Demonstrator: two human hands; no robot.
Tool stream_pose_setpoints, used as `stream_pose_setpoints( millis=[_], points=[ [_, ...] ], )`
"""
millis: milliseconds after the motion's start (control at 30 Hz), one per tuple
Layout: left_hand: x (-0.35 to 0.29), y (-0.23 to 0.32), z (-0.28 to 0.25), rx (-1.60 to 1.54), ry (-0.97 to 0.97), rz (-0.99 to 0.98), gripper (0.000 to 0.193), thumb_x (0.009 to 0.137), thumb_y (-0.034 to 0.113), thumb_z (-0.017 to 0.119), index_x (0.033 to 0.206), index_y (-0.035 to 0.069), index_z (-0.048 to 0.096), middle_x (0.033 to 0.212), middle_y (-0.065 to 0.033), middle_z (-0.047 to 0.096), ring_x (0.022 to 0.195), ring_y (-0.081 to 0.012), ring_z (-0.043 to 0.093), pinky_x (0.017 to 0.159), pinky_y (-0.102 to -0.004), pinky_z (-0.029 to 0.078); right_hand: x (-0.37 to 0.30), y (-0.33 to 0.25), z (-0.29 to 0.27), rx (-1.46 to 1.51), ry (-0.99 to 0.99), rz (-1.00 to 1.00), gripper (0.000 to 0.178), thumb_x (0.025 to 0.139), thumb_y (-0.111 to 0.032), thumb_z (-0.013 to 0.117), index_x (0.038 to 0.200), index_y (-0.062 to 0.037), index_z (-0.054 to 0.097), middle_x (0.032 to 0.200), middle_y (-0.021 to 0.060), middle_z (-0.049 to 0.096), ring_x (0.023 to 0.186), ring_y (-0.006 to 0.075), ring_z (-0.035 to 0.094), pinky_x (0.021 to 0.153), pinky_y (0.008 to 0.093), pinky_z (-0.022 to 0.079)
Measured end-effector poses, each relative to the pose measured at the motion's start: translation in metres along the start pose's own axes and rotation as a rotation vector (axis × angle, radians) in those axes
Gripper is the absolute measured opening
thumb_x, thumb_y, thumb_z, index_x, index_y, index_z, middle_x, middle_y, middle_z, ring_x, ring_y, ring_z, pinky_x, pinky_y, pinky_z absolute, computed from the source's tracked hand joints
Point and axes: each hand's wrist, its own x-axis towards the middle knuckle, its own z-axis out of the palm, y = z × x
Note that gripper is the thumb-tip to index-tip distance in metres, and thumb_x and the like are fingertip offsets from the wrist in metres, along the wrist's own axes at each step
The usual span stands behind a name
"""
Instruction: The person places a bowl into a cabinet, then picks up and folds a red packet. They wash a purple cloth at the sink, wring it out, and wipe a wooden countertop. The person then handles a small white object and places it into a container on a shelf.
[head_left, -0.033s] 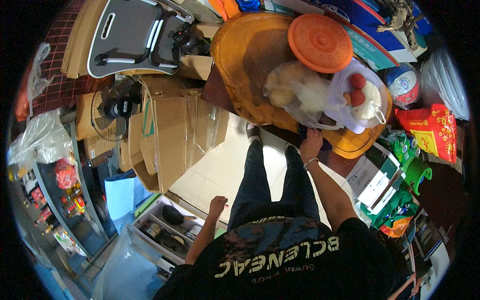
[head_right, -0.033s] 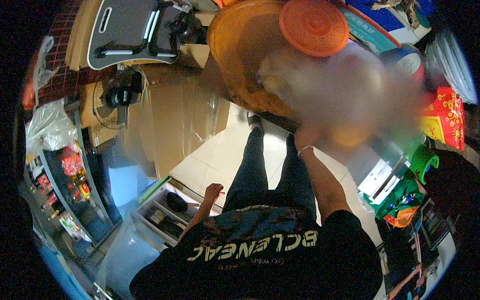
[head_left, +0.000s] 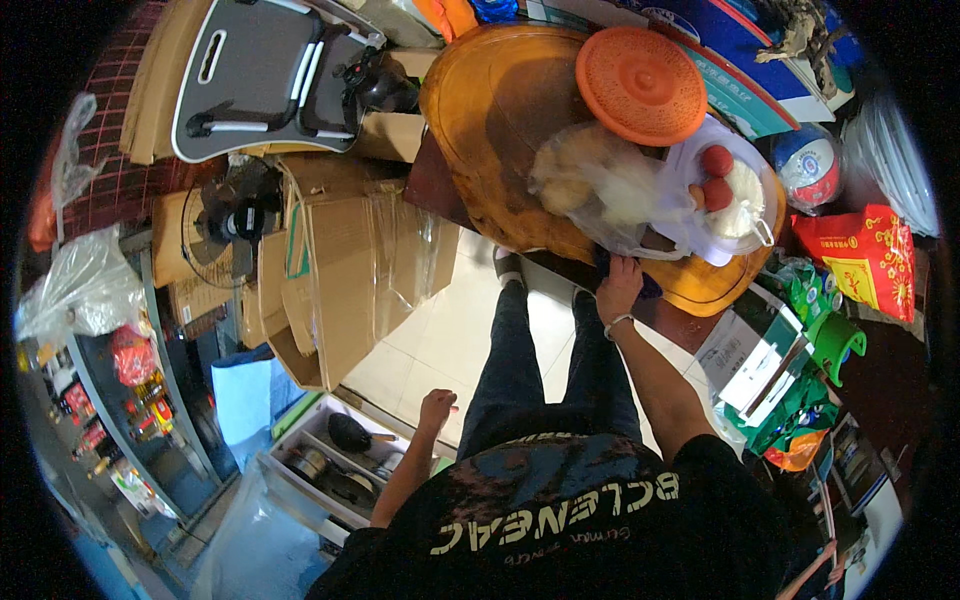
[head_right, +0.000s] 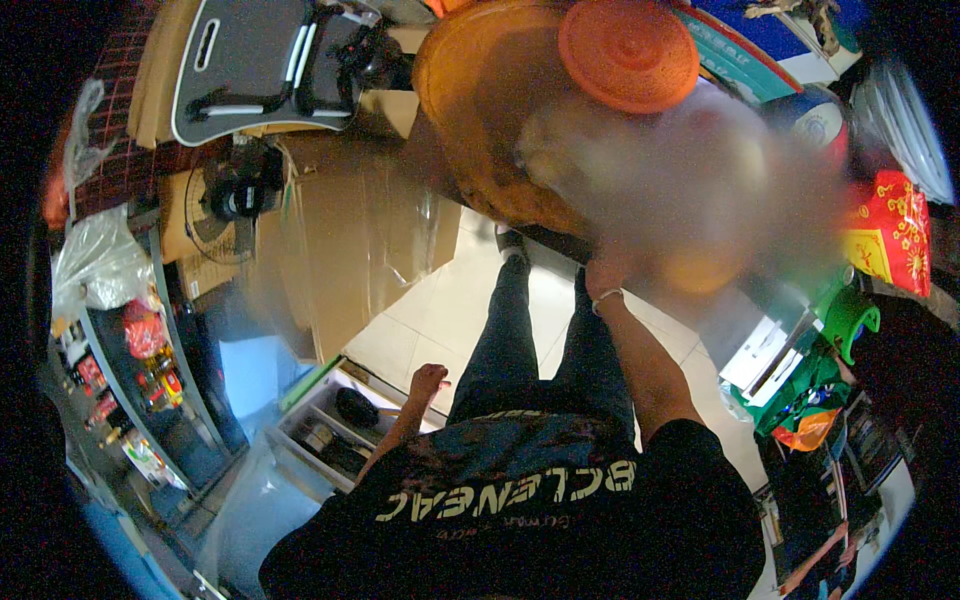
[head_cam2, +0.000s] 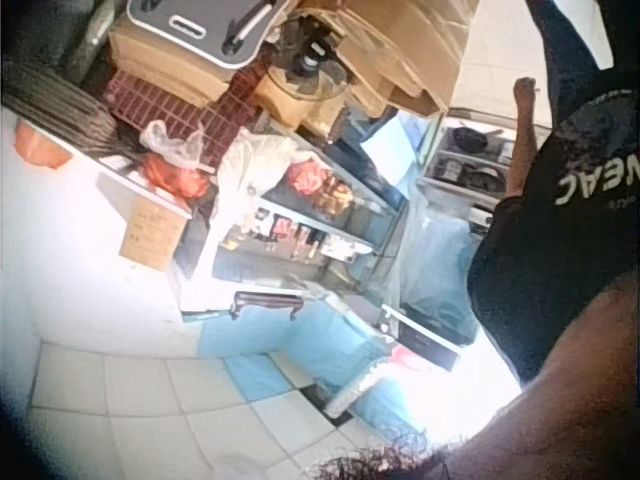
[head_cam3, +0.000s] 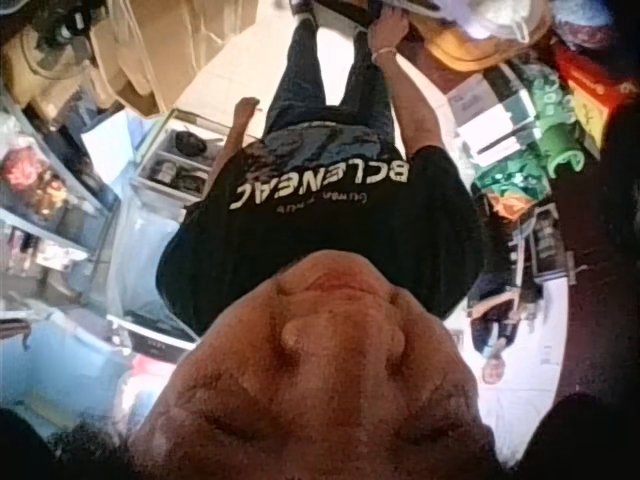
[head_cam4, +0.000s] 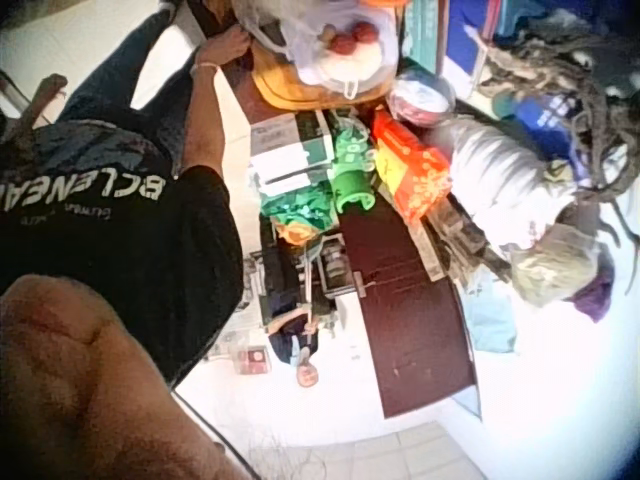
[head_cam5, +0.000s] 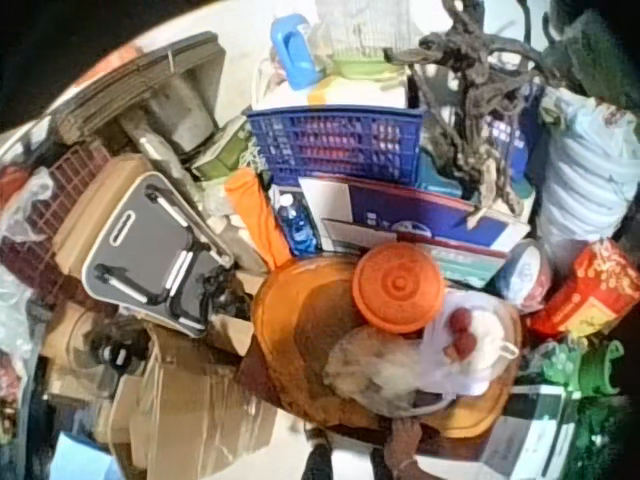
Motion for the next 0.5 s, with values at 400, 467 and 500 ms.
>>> stream_pose_setpoints(
  millis=[400, 467, 500],
  points=[
    [0.034, 0.083, -0.046, -0.084, -0.071, -0.001, 0.026, 0.092, 0.015, 0.062, 0.107, -0.006, 0.065, 0.092, -0.0105, 0.068, 0.077, -0.0209, 0.07, 0.068, -0.0296, 0.054, 0.016, -0.114, 0.065, 0.101, 0.182, -0.216, 0.065, 0.068, 0.005, 0.065, 0.131, -0.0069, 0.057, 0.139, 0.0165, 0.052, 0.117, 0.0416, 0.047, 0.097, 0.0521, 0.04],
    [0.033, 0.092, -0.047, 0.027, -0.055, -0.088, 0.027, 0.091, 0.015, 0.062, 0.107, -0.006, 0.065, 0.093, -0.0111, 0.068, 0.077, -0.0209, 0.068, 0.071, -0.0305, 0.055, 0.016, -0.146, 0.063, 0.093, 0.042, -0.255, 0.067, 0.071, 0.004, 0.066, 0.137, -0.0069, 0.054, 0.146, 0.0172, 0.047, 0.12, 0.0428, 0.046, 0.1, 0.053, 0.04],
    [0.035, 0.095, -0.049, 0.05, -0.06, -0.084, 0.027, 0.091, 0.015, 0.062, 0.108, -0.007, 0.065, 0.093, -0.0113, 0.068, 0.077, -0.0212, 0.068, 0.071, -0.0309, 0.056, 0.02, -0.159, 0.067, 0.059, 0.032, -0.197, 0.07, 0.073, 0.003, 0.067, 0.14, -0.0068, 0.05, 0.151, 0.0172, 0.042, 0.124, 0.0441, 0.044, 0.103, 0.054, 0.039]
  ],
)
